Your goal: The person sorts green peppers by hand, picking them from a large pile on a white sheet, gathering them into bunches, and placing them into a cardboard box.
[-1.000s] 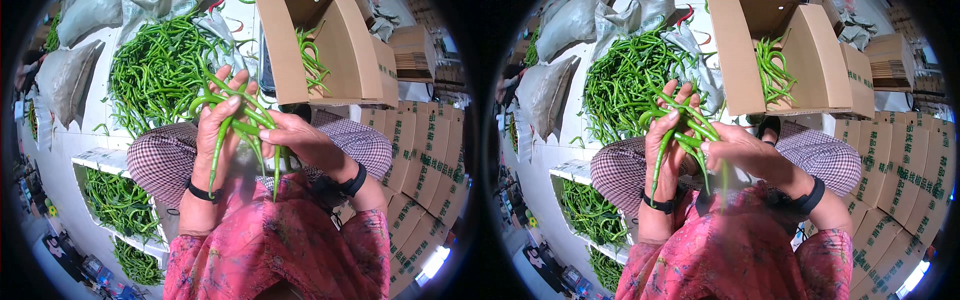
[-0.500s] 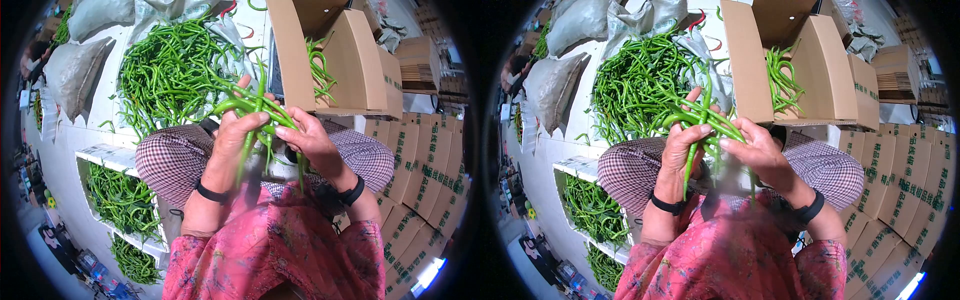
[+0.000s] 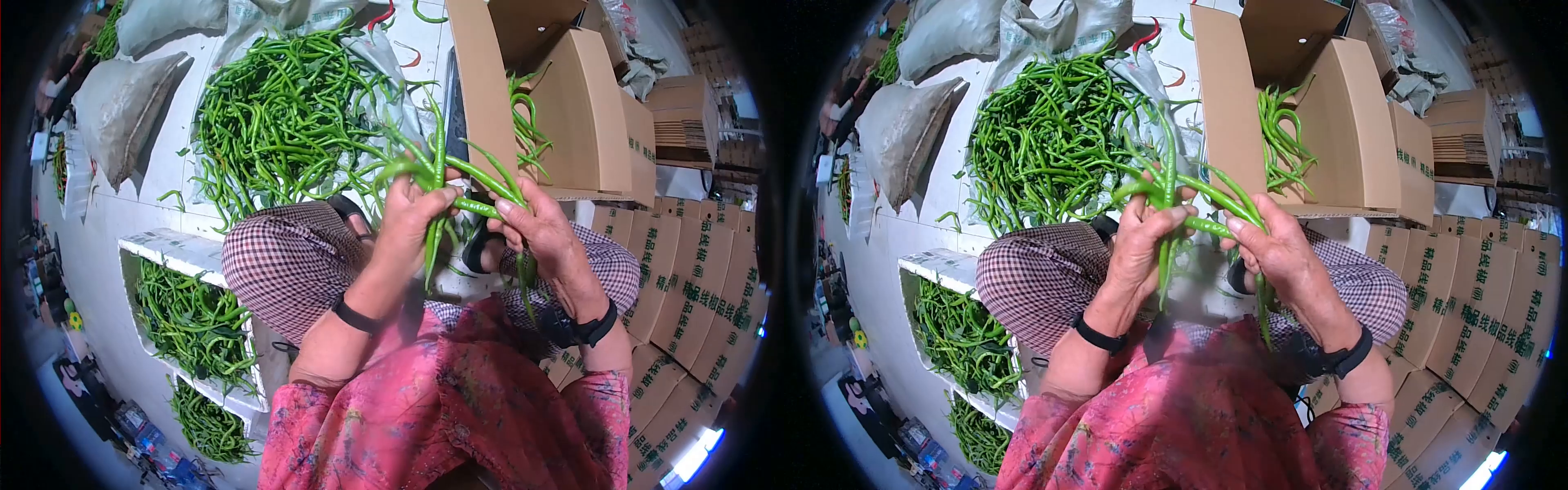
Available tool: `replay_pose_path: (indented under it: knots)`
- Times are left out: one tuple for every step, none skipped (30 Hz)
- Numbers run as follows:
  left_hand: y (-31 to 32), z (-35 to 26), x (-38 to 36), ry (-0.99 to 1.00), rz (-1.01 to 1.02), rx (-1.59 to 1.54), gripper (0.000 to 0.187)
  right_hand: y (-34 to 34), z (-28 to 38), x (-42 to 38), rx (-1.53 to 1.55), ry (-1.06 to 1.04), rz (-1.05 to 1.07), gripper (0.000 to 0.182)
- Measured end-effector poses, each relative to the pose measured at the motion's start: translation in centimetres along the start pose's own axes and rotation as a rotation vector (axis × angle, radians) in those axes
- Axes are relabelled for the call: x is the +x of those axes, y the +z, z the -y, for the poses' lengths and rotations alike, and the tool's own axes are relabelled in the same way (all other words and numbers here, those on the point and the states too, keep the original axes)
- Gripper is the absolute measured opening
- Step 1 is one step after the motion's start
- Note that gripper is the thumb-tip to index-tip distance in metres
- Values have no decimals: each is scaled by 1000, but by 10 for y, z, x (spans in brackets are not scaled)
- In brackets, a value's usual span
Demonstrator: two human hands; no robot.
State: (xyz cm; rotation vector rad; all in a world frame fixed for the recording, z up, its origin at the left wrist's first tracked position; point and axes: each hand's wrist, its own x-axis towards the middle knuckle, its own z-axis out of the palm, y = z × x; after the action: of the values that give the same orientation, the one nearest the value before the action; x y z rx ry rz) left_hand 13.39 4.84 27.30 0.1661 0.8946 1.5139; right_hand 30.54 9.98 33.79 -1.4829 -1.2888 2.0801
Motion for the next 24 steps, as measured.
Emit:
replay_pose_path:
  knots:
    - [-1,-1,0,-31,30,14,80,1,-6,4,18,-35,-41,30]
    - [-1,-2,-1,-64,59,28,78,3,-10,5,37,-69,-83,30]
    - [-4,0,1,-13,49,98,64,4,-10,4,37,-68,-83,30]
    - [-6,1,3,-12,47,97,64,6,-11,2,5,-64,-39,31]
    - [-9,0,4,-20,-5,95,53,7,-11,1,-29,-60,6,32]
    - [-9,-1,4,-29,-55,93,42,7,-13,2,-30,-60,8,32]
    - [-7,-4,4,57,-39,181,30,6,-17,2,8,4,97,35]
    - [-5,-7,3,56,-38,177,30,5,-19,2,46,69,184,38]
    - [-3,-12,3,54,4,282,32,6,-19,1,111,81,193,42]
    - [-2,-15,3,54,46,389,35,9,-16,1,109,81,194,42]
    - [0,-14,1,153,63,556,43,14,-11,0,112,51,224,40]
    - [1,-10,1,237,73,665,56,16,-8,0,117,21,254,39]
    - [1,-9,-4,232,115,641,60,14,-16,5,128,23,318,37]
    - [3,-9,-8,225,161,616,65,13,-20,8,134,22,311,37]
    - [4,-11,-6,220,168,614,65,12,-21,9,149,50,316,38]
    - [2,-16,-1,136,170,596,68,10,-21,10,161,81,325,38]
    - [1,-19,1,55,167,577,70,8,-14,8,179,111,327,42]
    - [1,-18,1,59,162,575,70,4,-11,6,174,112,332,42]
    - [0,-15,0,0,141,467,71,0,-10,4,168,139,323,43]
    - [0,-12,-1,-62,123,358,71,-2,-9,1,163,167,310,43]
    - [1,-9,-1,-90,86,267,73,-4,-8,-1,152,179,313,45]
    - [-1,-5,1,-94,88,264,73,-2,-8,-4,152,183,308,45]
    - [-3,-1,2,-65,67,201,74,3,-8,-5,151,138,231,45]
    - [-3,-1,3,-32,46,141,74,7,-8,-6,151,91,156,44]
